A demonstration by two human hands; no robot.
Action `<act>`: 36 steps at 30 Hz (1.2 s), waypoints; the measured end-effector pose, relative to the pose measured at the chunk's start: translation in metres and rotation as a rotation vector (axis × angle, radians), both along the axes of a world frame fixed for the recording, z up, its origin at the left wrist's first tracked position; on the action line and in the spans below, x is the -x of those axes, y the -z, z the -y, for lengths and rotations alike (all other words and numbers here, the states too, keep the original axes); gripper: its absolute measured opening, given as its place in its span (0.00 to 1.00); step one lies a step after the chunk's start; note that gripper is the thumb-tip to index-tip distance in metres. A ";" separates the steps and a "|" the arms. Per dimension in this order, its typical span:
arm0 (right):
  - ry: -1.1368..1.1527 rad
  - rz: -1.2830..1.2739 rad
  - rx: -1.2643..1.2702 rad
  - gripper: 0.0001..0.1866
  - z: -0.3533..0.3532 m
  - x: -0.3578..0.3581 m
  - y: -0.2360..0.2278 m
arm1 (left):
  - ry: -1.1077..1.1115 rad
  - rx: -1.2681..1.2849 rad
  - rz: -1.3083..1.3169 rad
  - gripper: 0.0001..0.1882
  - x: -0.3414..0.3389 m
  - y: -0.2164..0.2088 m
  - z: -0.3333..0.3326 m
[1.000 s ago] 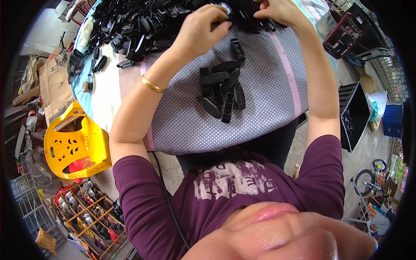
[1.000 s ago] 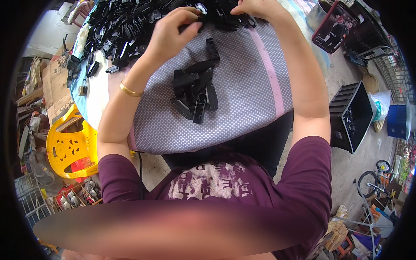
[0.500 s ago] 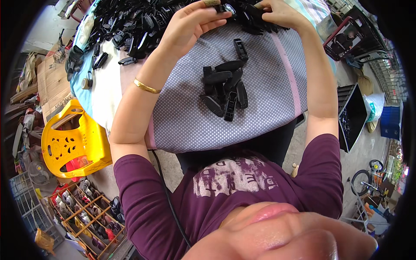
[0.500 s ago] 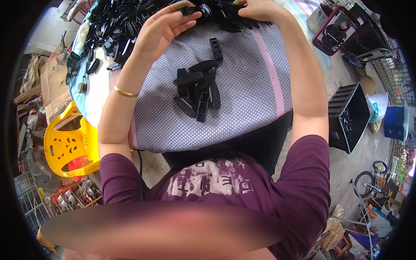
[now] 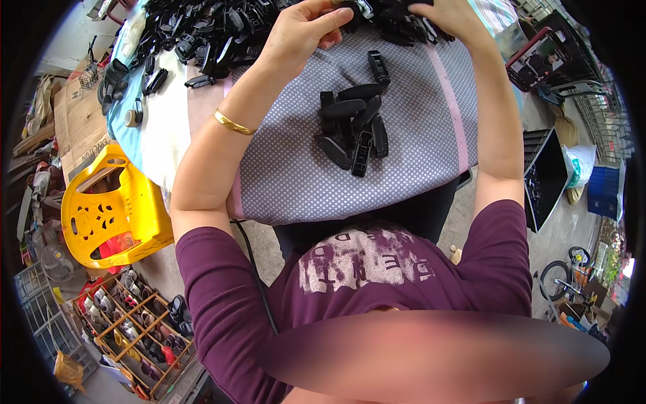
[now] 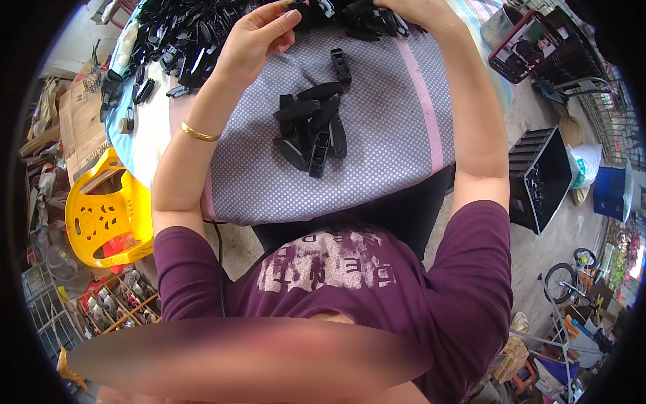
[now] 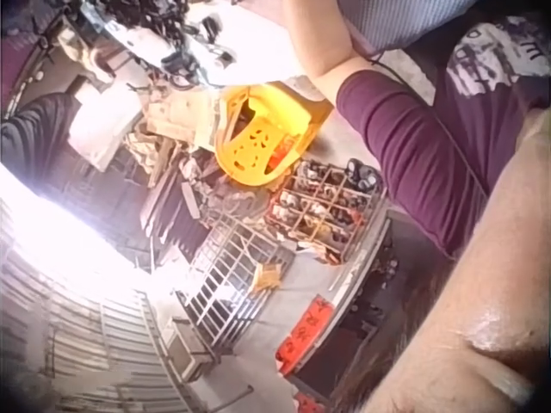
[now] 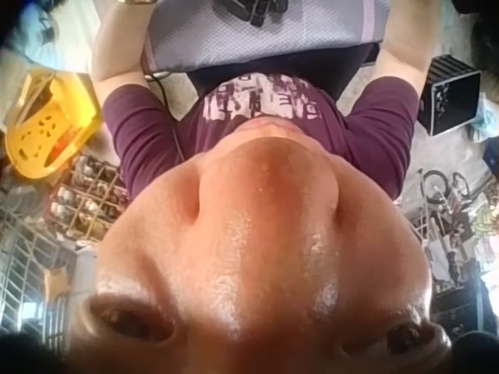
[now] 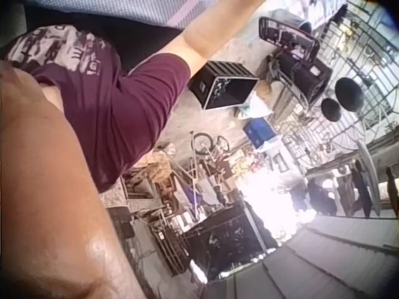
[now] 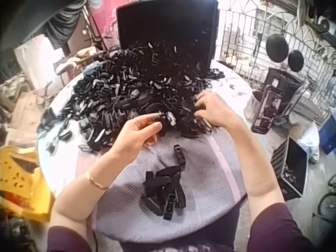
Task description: Inspecting and sorting a large quantity of small black plastic hardware components.
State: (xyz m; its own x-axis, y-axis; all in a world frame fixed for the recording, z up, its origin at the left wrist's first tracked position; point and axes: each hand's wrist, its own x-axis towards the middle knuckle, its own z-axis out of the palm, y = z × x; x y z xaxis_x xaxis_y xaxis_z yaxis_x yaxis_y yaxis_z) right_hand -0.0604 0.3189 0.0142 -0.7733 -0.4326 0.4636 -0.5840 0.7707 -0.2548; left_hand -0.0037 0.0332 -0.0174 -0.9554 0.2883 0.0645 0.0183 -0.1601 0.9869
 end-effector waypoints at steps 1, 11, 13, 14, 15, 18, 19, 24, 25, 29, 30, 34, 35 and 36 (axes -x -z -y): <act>-0.006 0.000 0.000 0.15 0.009 -0.007 -0.009 | 0.010 -0.025 -0.027 0.18 0.002 0.003 0.003; -0.277 0.967 1.157 0.15 0.071 -0.055 -0.021 | -0.045 -0.127 -0.043 0.18 0.009 0.014 0.001; -0.280 0.970 1.105 0.16 0.070 -0.043 -0.006 | 0.247 -0.465 -0.320 0.18 0.014 0.019 0.000; -0.638 1.010 1.136 0.16 0.062 -0.026 0.011 | 0.255 -0.470 -0.321 0.18 0.014 0.018 -0.004; -1.005 1.036 1.145 0.16 0.060 -0.019 0.018 | 0.109 -0.336 -0.216 0.18 0.012 0.017 -0.006; -0.569 1.039 1.104 0.16 0.072 -0.040 0.000 | -0.092 -0.159 -0.093 0.18 0.002 0.010 -0.003; -0.157 1.006 1.044 0.16 0.076 -0.049 -0.009 | -0.133 -0.123 -0.076 0.17 -0.001 0.008 -0.003; -0.183 0.901 0.935 0.13 0.069 -0.046 -0.001 | -0.196 -0.144 -0.031 0.17 0.000 0.009 -0.009; -0.164 0.842 0.891 0.12 0.070 -0.047 -0.002 | -0.191 -0.132 -0.045 0.17 0.001 0.010 -0.008; -0.216 0.760 0.810 0.13 0.077 -0.049 0.002 | -0.192 -0.170 -0.054 0.17 0.004 0.016 -0.008; -0.174 0.686 0.819 0.13 0.084 -0.054 0.002 | -0.165 -0.222 -0.032 0.17 0.001 0.012 -0.010; -0.184 0.550 0.773 0.15 0.090 -0.058 0.010 | -0.066 -0.349 0.035 0.15 0.005 0.010 -0.006; -0.190 0.516 0.738 0.15 0.092 -0.058 0.011 | -0.066 -0.347 0.036 0.15 0.008 0.009 0.000; -0.148 0.595 0.666 0.14 0.092 -0.063 -0.001 | -0.016 -0.309 0.008 0.15 0.010 0.007 0.006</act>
State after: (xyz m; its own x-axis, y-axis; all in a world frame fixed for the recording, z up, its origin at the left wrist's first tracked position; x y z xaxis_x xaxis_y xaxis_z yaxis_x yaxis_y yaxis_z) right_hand 0.0029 0.2264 0.0155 -0.9231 -0.3317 0.1947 -0.2944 0.2835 -0.9127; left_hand -0.0141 0.0267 -0.0246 -0.9605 0.2409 0.1390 0.0156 -0.4523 0.8917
